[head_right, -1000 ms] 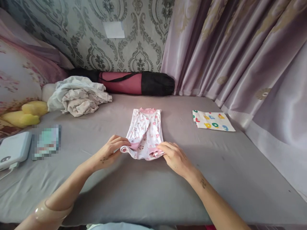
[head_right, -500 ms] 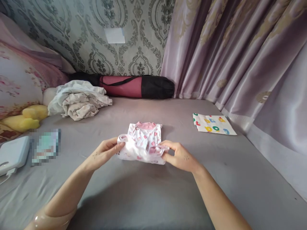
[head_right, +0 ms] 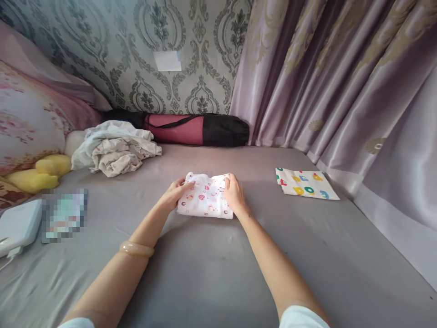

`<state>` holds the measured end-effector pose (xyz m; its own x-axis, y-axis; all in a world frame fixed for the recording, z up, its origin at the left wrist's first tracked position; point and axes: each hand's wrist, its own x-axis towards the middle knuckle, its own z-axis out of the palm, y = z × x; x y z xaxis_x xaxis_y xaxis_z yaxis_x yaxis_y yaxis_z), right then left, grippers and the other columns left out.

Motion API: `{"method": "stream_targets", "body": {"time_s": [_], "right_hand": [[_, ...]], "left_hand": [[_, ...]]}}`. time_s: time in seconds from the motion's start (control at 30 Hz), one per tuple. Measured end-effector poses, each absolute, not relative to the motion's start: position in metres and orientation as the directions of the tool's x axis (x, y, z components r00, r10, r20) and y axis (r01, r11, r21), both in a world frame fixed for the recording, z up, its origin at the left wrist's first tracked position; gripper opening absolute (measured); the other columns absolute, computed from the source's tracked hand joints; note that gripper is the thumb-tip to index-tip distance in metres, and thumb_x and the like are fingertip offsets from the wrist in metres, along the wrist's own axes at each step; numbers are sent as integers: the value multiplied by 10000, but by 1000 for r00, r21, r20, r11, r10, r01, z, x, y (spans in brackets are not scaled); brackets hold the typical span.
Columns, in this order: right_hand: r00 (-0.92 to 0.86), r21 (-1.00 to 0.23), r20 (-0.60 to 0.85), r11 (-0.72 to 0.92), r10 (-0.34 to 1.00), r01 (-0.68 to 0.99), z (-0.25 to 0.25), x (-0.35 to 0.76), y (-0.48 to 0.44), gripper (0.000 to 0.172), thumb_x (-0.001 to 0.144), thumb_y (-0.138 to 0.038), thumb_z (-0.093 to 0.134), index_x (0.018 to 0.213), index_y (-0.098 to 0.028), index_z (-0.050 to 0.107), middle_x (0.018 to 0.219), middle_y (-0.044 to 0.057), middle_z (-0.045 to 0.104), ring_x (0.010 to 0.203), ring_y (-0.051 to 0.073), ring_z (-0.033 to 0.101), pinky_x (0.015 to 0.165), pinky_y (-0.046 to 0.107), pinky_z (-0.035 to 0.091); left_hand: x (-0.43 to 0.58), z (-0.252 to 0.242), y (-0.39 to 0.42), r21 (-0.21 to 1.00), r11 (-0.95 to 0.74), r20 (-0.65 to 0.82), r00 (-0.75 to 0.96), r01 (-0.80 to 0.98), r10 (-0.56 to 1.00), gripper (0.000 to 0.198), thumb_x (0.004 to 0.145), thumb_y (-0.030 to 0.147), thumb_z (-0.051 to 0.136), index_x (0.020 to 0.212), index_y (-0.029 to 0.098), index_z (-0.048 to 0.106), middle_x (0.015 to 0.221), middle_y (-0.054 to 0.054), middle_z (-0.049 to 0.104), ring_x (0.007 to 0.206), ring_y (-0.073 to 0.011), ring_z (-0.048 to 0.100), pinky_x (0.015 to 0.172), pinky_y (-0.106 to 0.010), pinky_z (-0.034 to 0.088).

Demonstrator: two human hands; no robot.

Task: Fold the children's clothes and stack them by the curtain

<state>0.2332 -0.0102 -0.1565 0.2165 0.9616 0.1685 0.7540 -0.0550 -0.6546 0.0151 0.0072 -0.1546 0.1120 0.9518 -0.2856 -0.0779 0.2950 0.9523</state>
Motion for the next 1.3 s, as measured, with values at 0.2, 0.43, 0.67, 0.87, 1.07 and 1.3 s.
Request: {"method": "stream_targets", "body": {"time_s": [0.2, 0.43, 0.67, 0.87, 1.07, 1.3], "right_hand": [[214, -520, 220, -71, 952, 851, -166, 228, -14, 398, 975, -353, 324, 1265, -183, 536, 1244, 158, 599, 1116, 285, 579, 932, 413, 450], [302, -496, 215, -162, 929, 853, -174, 227, -14, 406, 980, -356, 313, 1285, -160, 495, 1271, 178, 554, 1111, 277, 588, 908, 396, 468], [267, -454, 116, -188, 957, 871, -157, 242, -14, 404, 957, -244, 289, 1260, -156, 542, 1203, 186, 600, 1087, 285, 607, 899, 401, 480], [-35, -227, 408, 138, 912, 964, -135, 215, -29, 540, 871, -68, 287, 1389, -82, 439, 1426, 195, 463, 1309, 293, 443, 1065, 452, 357], [-159, -174, 280, 213, 947, 961, -160, 185, -31, 545, 974, -262, 260, 1470, -57, 352, 1547, 144, 330, 1455, 263, 222, 1187, 462, 136], [-153, -169, 89, 166, 984, 972, -182, 187, -30, 579, 959, -266, 256, 1489, -44, 325, 1574, 111, 269, 1469, 246, 178, 1202, 423, 73]], "left_hand": [[10, -166, 1, 991, 105, -91, 156, -86, 984, 698, 658, 243, 694, 1317, 205, 469, 1033, -63, 651, 856, -193, 640, 690, -271, 527], [4, -183, 7, 976, 92, -92, -11, 197, 996, 628, 758, 348, 654, 1322, 171, 442, 1094, -114, 603, 879, -200, 610, 686, -280, 507], [1, -180, 4, 793, -99, 154, -40, 601, 987, 454, 821, 251, 538, 1264, 167, 481, 1183, -148, 530, 1047, -261, 580, 902, -442, 486], [25, -146, -6, 465, -397, 501, 135, 791, 855, 417, 890, 122, 374, 1298, 102, 458, 1319, -216, 481, 1240, -297, 472, 1025, -486, 413], [53, -170, -10, 248, -457, 391, 344, 854, 854, 459, 967, 243, 317, 1379, 88, 447, 1478, -184, 422, 1428, -305, 285, 1145, -492, 285], [50, -192, -7, 180, -373, 172, 344, 910, 923, 522, 983, 325, 290, 1426, 94, 440, 1527, -146, 367, 1433, -324, 272, 1167, -482, 242]]}}
